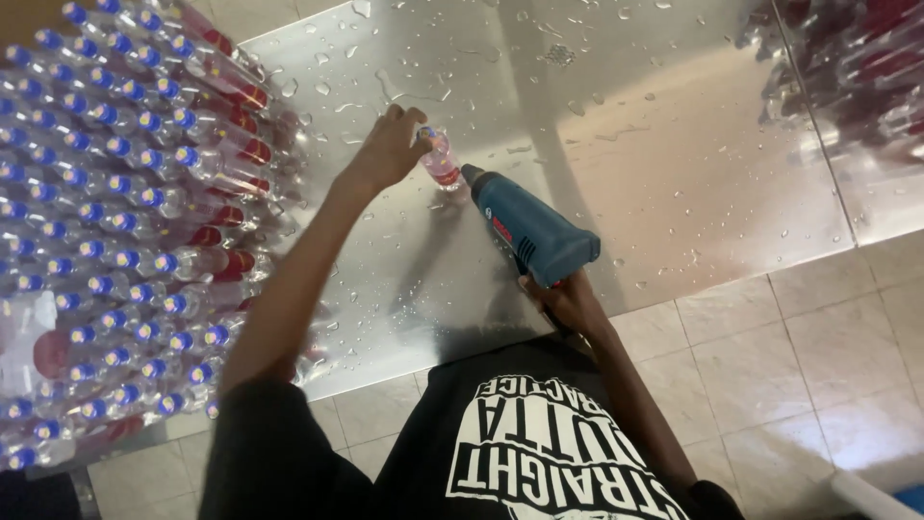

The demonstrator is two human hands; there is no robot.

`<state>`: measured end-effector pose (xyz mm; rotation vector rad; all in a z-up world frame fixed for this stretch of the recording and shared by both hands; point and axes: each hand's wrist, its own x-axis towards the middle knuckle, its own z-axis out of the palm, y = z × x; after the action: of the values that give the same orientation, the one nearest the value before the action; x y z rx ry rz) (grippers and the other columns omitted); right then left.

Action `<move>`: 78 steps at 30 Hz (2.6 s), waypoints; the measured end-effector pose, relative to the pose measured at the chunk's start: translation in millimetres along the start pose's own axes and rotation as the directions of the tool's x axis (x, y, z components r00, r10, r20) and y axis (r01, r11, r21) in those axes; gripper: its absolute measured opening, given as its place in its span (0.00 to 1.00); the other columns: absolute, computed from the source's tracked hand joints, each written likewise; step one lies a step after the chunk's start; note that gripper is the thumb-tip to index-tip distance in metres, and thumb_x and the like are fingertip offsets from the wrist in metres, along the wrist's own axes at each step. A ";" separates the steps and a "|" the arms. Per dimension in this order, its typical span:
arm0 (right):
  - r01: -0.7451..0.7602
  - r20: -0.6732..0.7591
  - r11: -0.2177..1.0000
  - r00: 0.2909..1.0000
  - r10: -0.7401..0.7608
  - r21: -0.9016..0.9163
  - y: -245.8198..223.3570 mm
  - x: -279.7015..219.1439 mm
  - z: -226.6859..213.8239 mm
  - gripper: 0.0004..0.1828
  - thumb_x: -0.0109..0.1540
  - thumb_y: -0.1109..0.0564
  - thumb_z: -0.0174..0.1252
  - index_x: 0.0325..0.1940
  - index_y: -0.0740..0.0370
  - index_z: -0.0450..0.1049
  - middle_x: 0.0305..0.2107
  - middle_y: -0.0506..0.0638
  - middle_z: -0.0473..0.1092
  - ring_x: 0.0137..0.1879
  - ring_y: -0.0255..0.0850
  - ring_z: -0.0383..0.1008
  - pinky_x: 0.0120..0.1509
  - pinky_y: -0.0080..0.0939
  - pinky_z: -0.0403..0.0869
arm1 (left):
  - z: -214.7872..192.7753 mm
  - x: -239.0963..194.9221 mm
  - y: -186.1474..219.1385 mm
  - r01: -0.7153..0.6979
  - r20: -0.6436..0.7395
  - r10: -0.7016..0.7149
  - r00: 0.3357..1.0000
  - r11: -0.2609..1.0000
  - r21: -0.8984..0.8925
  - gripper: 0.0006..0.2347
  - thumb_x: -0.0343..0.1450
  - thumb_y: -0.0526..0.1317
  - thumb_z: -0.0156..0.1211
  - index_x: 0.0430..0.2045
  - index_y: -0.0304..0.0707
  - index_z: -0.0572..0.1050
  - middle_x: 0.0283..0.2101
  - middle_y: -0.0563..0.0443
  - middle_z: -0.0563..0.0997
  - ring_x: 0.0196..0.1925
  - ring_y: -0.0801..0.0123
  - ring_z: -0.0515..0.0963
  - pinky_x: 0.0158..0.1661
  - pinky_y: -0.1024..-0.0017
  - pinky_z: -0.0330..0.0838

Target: Using a handheld heat gun to shrink-wrap plastic seals onto the caps of water bottles on a production line.

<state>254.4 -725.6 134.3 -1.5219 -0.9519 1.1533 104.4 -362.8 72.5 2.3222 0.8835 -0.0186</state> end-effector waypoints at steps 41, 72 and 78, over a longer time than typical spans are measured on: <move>-0.104 0.049 0.993 0.993 0.107 -0.049 25.9 -17.7 -14.1 0.24 0.68 0.55 0.66 0.17 0.62 0.76 0.14 0.56 0.76 0.21 0.47 0.78 0.41 0.48 0.76 | 32.2 -28.5 33.2 0.075 -0.404 -0.216 0.889 0.939 -0.336 0.09 0.74 0.35 0.68 0.46 0.35 0.79 0.44 0.43 0.76 0.48 0.50 0.87 0.47 0.61 0.85; -0.026 0.088 0.991 0.995 0.038 -0.134 6.9 -16.8 -6.7 0.29 0.70 0.52 0.61 0.13 0.59 0.75 0.14 0.52 0.76 0.22 0.45 0.75 0.41 0.45 0.75 | 15.0 -54.9 33.7 -0.123 -0.290 -0.007 0.957 0.895 -0.428 0.15 0.79 0.26 0.59 0.61 0.37 0.80 0.59 0.39 0.82 0.66 0.41 0.79 0.68 0.46 0.71; -0.153 0.052 0.976 0.985 0.163 -0.156 48.2 -21.7 -3.4 0.18 0.69 0.47 0.62 0.31 0.59 0.73 0.20 0.53 0.75 0.25 0.43 0.76 0.37 0.44 0.77 | 34.5 -54.2 26.0 -0.174 -0.373 -0.001 0.928 0.883 -0.436 0.18 0.79 0.37 0.58 0.65 0.37 0.74 0.62 0.38 0.75 0.66 0.45 0.75 0.67 0.50 0.69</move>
<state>253.9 -757.9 92.4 -1.7167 -0.9944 1.2732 85.1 -429.3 72.4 1.9307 0.8423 0.6185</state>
